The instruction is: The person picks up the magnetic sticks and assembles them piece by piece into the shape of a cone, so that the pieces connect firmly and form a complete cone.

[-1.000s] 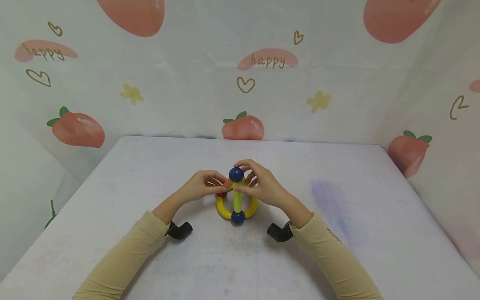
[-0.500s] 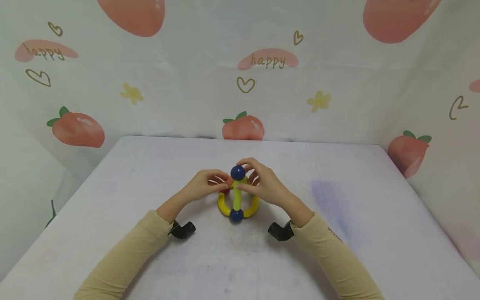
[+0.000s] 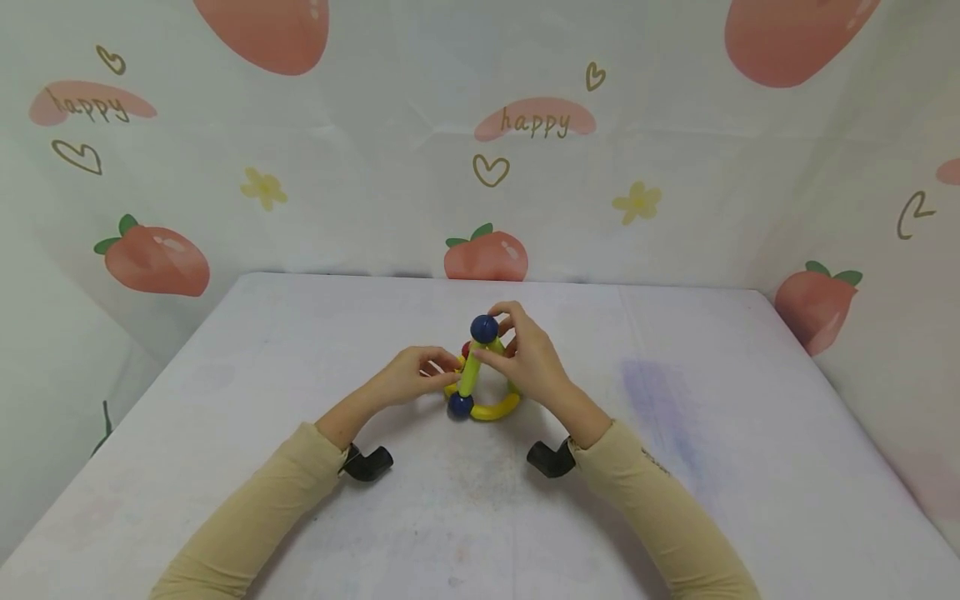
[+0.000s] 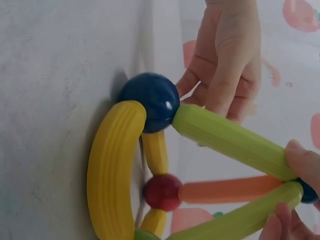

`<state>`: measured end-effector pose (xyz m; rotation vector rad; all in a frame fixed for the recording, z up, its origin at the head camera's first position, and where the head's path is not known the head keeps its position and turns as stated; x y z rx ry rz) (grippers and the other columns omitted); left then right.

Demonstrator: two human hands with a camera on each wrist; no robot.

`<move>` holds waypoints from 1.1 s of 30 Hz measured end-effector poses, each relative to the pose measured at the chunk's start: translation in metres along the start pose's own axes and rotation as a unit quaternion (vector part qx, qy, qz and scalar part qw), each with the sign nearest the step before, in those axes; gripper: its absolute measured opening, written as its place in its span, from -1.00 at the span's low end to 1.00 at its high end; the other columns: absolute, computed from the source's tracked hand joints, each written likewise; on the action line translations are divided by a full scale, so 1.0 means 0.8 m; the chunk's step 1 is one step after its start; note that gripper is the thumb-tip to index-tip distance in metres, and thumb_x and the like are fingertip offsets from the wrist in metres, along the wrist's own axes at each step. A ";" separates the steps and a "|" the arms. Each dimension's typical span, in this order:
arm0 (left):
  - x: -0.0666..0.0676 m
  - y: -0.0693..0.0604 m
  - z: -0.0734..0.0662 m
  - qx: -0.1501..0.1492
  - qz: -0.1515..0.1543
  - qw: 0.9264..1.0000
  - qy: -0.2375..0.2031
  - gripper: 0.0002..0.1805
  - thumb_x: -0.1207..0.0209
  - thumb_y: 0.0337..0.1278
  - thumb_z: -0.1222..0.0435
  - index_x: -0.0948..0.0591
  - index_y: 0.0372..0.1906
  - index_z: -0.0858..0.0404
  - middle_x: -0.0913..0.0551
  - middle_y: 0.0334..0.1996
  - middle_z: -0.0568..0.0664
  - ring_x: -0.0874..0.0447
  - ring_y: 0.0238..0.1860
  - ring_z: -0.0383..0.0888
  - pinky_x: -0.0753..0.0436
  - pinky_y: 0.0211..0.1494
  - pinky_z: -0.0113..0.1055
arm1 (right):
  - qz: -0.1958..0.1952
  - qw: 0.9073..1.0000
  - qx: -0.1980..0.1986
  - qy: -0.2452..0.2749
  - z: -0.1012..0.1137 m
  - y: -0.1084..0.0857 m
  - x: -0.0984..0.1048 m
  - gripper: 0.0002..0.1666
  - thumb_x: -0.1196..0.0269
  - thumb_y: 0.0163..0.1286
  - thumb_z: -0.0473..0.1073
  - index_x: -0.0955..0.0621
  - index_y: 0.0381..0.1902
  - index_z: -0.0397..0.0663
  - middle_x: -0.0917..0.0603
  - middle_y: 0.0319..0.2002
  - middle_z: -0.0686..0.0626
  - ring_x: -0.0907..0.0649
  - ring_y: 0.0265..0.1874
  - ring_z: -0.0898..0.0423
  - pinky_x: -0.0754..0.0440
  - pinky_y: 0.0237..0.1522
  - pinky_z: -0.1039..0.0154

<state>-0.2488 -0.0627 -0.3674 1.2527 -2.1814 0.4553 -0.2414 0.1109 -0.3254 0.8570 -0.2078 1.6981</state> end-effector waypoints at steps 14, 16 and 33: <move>-0.008 0.001 0.006 0.018 0.011 1.000 0.017 -0.71 -0.29 0.05 0.22 -0.62 -0.14 0.29 -0.65 -0.29 0.06 -0.57 -0.43 -0.25 -0.50 -0.35 -0.50 | -0.010 0.999 -0.051 -0.003 -0.009 0.007 -0.002 -0.37 -0.36 0.15 -0.09 -0.30 0.06 -0.18 -0.55 -0.17 -0.24 -0.49 -0.53 0.08 -0.49 -0.42 0.37; -0.008 0.002 0.006 0.019 0.008 0.999 0.026 -0.72 -0.29 0.04 0.22 -0.63 -0.15 0.28 -0.65 -0.29 0.06 -0.55 -0.43 -0.25 -0.49 -0.36 -0.51 | 0.017 0.998 -0.064 -0.005 -0.016 0.005 -0.002 -0.38 -0.35 0.17 -0.07 -0.34 0.07 -0.19 -0.55 -0.16 -0.24 -0.52 -0.49 0.07 -0.51 -0.41 0.36; 0.001 0.016 0.012 0.066 -0.049 0.996 0.040 -0.79 -0.27 0.07 0.21 -0.68 -0.19 0.21 -0.69 -0.27 0.01 -0.59 -0.34 -0.17 -0.53 -0.29 -0.44 | 0.128 0.988 -0.060 -0.065 -0.058 -0.006 -0.006 -0.73 -0.26 0.24 -0.21 -0.60 -0.13 -0.26 -0.64 -0.23 -0.22 -0.56 -0.39 0.06 -0.48 -0.40 0.32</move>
Point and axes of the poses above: each hand's wrist, its own y-axis towards the middle knuckle, its own x-axis out of the back of the hand, z = x × y, the point moved 5 cm from there along y, towards the middle knuckle
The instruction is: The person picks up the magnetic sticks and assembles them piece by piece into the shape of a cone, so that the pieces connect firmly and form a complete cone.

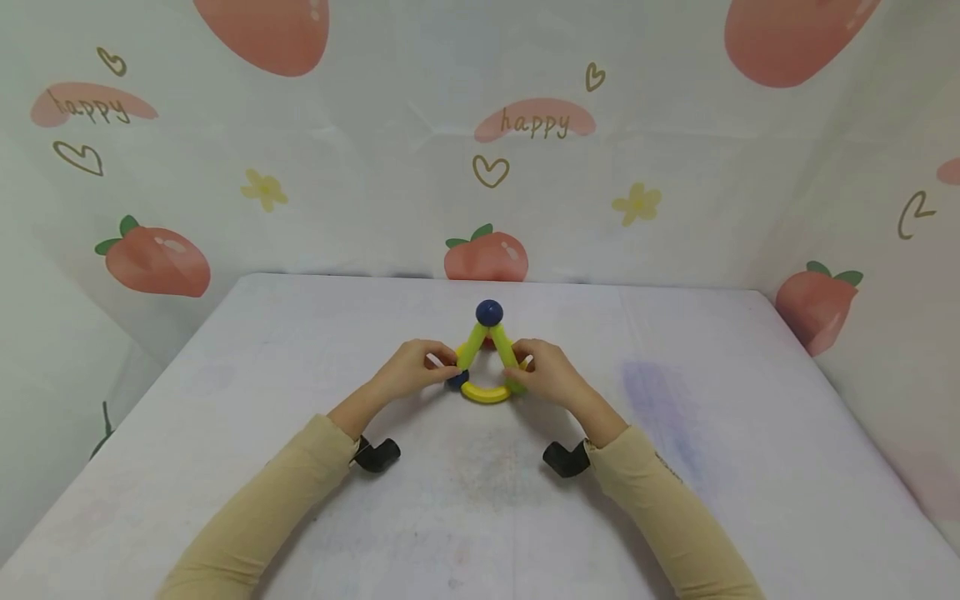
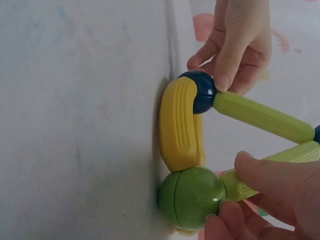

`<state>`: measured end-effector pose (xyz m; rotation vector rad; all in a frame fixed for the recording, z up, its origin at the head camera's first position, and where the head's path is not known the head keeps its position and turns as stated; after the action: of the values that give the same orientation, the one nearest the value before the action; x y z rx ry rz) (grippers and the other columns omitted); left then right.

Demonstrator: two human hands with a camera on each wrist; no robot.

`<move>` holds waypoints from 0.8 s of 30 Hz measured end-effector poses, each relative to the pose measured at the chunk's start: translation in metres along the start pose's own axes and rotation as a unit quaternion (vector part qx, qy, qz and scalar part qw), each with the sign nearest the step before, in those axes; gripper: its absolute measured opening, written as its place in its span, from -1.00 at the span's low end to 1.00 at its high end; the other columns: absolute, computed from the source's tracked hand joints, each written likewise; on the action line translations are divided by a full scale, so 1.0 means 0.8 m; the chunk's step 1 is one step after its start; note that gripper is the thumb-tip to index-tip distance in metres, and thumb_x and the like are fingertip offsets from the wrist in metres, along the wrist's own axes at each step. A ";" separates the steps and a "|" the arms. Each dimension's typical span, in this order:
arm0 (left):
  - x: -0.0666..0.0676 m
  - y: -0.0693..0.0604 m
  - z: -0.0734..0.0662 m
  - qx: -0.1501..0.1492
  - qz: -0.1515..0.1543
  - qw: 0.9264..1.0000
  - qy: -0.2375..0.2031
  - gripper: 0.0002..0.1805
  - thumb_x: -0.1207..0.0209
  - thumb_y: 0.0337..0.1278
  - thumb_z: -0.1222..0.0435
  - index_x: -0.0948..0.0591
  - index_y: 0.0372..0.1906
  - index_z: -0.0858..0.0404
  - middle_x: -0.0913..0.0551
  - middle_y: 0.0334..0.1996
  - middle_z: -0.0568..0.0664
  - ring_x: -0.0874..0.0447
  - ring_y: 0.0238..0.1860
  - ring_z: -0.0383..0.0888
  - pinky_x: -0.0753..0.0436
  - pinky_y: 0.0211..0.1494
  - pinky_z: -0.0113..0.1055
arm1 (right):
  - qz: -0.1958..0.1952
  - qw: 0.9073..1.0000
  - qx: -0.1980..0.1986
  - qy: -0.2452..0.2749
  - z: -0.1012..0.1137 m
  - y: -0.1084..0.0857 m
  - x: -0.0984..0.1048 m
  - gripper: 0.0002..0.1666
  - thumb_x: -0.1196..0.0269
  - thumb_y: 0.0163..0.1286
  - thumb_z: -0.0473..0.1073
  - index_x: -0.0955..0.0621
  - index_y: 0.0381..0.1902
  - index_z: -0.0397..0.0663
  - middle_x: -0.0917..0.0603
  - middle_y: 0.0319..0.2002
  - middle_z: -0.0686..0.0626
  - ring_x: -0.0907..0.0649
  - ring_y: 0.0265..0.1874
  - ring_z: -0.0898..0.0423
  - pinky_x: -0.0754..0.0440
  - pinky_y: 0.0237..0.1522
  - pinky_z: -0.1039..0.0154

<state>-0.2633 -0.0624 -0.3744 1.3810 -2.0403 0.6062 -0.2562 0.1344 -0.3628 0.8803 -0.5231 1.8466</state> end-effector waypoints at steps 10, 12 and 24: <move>0.001 0.008 0.000 0.012 -0.014 1.000 0.002 -0.78 -0.26 0.09 0.22 -0.67 -0.18 0.23 -0.68 -0.24 0.03 -0.62 -0.30 -0.14 -0.58 -0.25 -0.41 | -0.022 1.000 -0.013 -0.013 -0.003 0.010 0.001 -0.70 -0.24 0.27 -0.21 -0.58 -0.09 -0.27 -0.65 -0.19 -0.23 -0.56 -0.36 0.01 -0.49 -0.37 0.31; 0.002 0.009 0.000 0.017 -0.015 1.000 0.005 -0.77 -0.26 0.09 0.21 -0.67 -0.17 0.22 -0.69 -0.23 0.03 -0.62 -0.30 -0.13 -0.58 -0.24 -0.41 | -0.023 1.000 -0.015 -0.012 -0.004 0.011 0.001 -0.69 -0.23 0.27 -0.20 -0.57 -0.08 -0.27 -0.65 -0.19 -0.23 -0.56 -0.35 0.00 -0.49 -0.36 0.31; 0.002 0.013 0.001 0.023 -0.020 0.999 0.015 -0.76 -0.25 0.10 0.20 -0.67 -0.13 0.21 -0.69 -0.20 0.03 -0.63 -0.22 -0.10 -0.60 -0.16 -0.37 | -0.022 0.999 -0.022 -0.006 -0.005 0.014 0.001 -0.69 -0.23 0.28 -0.19 -0.56 -0.07 -0.26 -0.65 -0.19 -0.24 -0.56 -0.34 -0.01 -0.48 -0.38 0.33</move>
<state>-0.2735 -0.0601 -0.3742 1.4264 -1.9826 0.6565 -0.2677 0.1330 -0.3648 0.8661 -0.5457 1.7849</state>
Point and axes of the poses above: each hand's wrist, its own y-axis towards the middle knuckle, its own x-axis out of the back of the hand, z = x × y, the point moved 5 cm from there along y, towards the middle knuckle
